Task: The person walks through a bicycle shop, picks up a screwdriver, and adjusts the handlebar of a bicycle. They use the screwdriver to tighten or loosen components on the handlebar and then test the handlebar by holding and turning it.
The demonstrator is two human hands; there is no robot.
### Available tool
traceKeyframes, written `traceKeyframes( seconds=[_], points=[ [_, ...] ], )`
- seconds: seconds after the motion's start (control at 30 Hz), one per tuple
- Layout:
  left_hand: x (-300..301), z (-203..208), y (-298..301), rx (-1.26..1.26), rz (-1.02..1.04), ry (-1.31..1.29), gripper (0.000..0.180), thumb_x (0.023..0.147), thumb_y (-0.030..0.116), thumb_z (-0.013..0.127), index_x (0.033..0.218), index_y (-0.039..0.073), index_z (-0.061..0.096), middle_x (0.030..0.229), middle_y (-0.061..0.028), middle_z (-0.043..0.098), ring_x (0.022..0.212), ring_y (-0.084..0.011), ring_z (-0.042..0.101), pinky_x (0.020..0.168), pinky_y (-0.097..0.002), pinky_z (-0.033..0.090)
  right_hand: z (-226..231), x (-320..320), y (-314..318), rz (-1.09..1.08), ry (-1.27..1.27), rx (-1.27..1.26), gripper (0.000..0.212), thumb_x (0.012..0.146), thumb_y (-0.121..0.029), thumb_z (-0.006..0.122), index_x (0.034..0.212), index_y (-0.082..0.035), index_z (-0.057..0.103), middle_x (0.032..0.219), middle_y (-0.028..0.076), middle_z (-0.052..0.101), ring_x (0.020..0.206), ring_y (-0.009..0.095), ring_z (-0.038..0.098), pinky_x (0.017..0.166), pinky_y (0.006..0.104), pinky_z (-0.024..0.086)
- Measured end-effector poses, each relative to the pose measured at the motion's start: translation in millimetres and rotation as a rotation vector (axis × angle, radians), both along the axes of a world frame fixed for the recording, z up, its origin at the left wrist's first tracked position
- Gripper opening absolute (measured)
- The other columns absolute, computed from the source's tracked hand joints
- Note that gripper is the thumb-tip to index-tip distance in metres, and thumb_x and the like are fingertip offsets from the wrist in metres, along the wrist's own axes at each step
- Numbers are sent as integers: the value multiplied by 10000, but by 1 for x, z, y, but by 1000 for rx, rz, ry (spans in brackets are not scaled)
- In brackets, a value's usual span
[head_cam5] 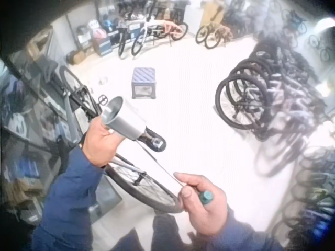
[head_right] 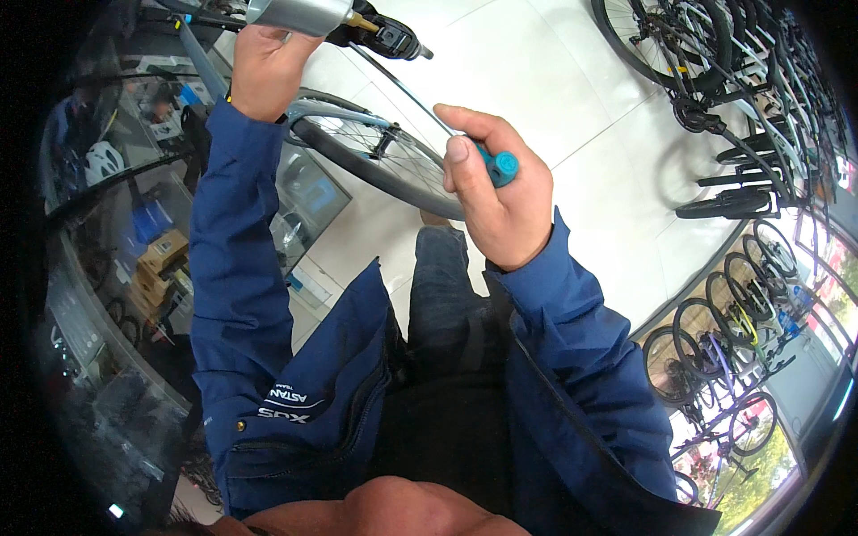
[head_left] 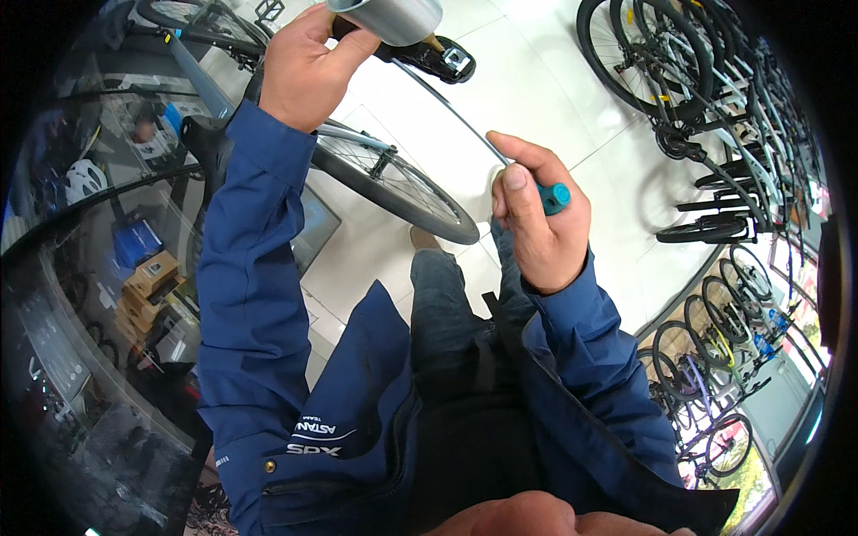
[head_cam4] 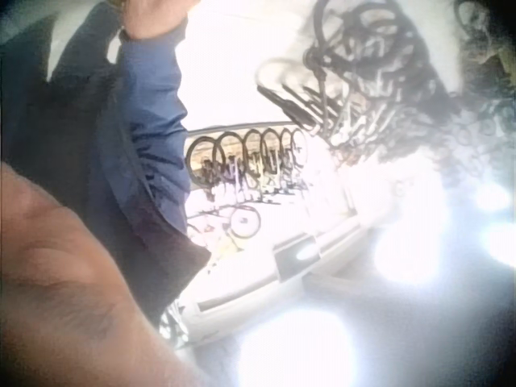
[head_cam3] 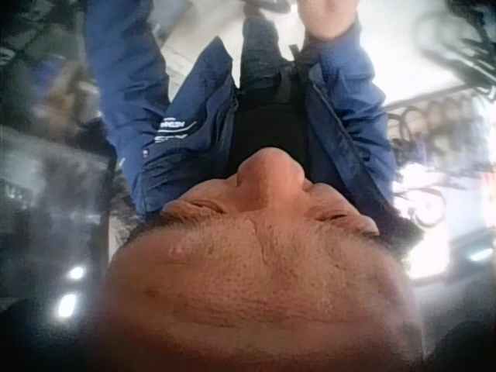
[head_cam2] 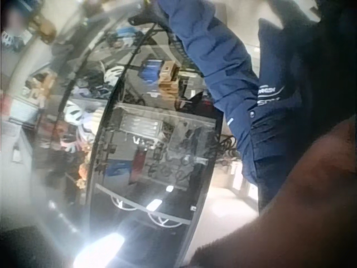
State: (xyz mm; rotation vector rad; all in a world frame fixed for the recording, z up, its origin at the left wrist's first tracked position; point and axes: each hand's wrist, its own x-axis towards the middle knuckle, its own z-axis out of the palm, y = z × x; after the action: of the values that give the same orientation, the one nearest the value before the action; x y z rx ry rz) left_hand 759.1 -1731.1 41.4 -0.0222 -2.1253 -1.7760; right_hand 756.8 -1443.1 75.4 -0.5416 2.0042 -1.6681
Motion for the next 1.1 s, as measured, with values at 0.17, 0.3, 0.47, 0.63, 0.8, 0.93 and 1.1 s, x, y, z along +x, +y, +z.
traceKeyframes(
  seconds=[0.17, 0.3, 0.47, 0.63, 0.8, 0.93, 1.1],
  points=[
    [0, -5, -1, -40, 44, 34, 197, 935, -11, 634, 1109, -23, 724, 1031, -60, 741, 941, -154, 681, 857, -302, 531, -7, -6, -6, -27, -213, -54, 370, 1098, -231, 534, 1357, 23, 606, 788, 17, 598, 645, 62, 496, 604, 227, 433],
    [2, -16, -8, -194, 158, -51, 187, 933, 189, 753, 1073, 65, 753, 1064, -56, 714, 1021, -195, 657, 967, -362, 495, 2, -4, -9, 77, 416, 185, 315, 1028, -115, 638, 1330, -26, 648, 865, 76, 675, 722, 134, 645, 674, 280, 545],
    [0, -28, -16, -163, 140, 44, 242, 995, 192, 720, 1143, 2, 737, 1011, -40, 725, 917, -121, 636, 837, -281, 499, 1, -9, -14, 182, 645, 205, 370, 976, -85, 699, 1341, -48, 649, 890, 128, 693, 726, 236, 680, 692, 331, 571],
    [-1, -34, -23, -141, 132, 9, 222, 998, 174, 714, 1120, -7, 751, 935, -35, 745, 854, -107, 634, 791, -273, 500, -8, -5, -17, 211, 704, 199, 464, 938, -121, 747, 1382, -64, 626, 805, 126, 611, 667, 272, 615, 621, 359, 526],
    [-2, -35, -24, -104, 172, -72, 196, 999, 139, 701, 1123, 1, 765, 960, -45, 767, 841, -107, 654, 773, -270, 512, -8, 25, -34, 193, 655, 221, 540, 925, -96, 685, 1434, 11, 542, 780, 111, 592, 702, 296, 610, 602, 425, 492],
    [-4, -31, -19, -50, 275, 62, 229, 950, 1, 589, 1153, -12, 694, 1034, -22, 687, 863, -116, 618, 762, -256, 491, -7, 51, -52, 113, 650, 205, 624, 857, -2, 758, 1434, 67, 530, 794, 128, 579, 696, 265, 590, 623, 376, 498],
    [-6, -20, -15, -83, 257, 14, 201, 952, 4, 619, 1136, -11, 698, 1044, -35, 694, 922, -113, 627, 806, -261, 493, -17, 68, -68, 56, 669, 224, 659, 845, -4, 743, 1456, 72, 509, 833, 113, 567, 711, 255, 576, 646, 350, 505]
  ],
)
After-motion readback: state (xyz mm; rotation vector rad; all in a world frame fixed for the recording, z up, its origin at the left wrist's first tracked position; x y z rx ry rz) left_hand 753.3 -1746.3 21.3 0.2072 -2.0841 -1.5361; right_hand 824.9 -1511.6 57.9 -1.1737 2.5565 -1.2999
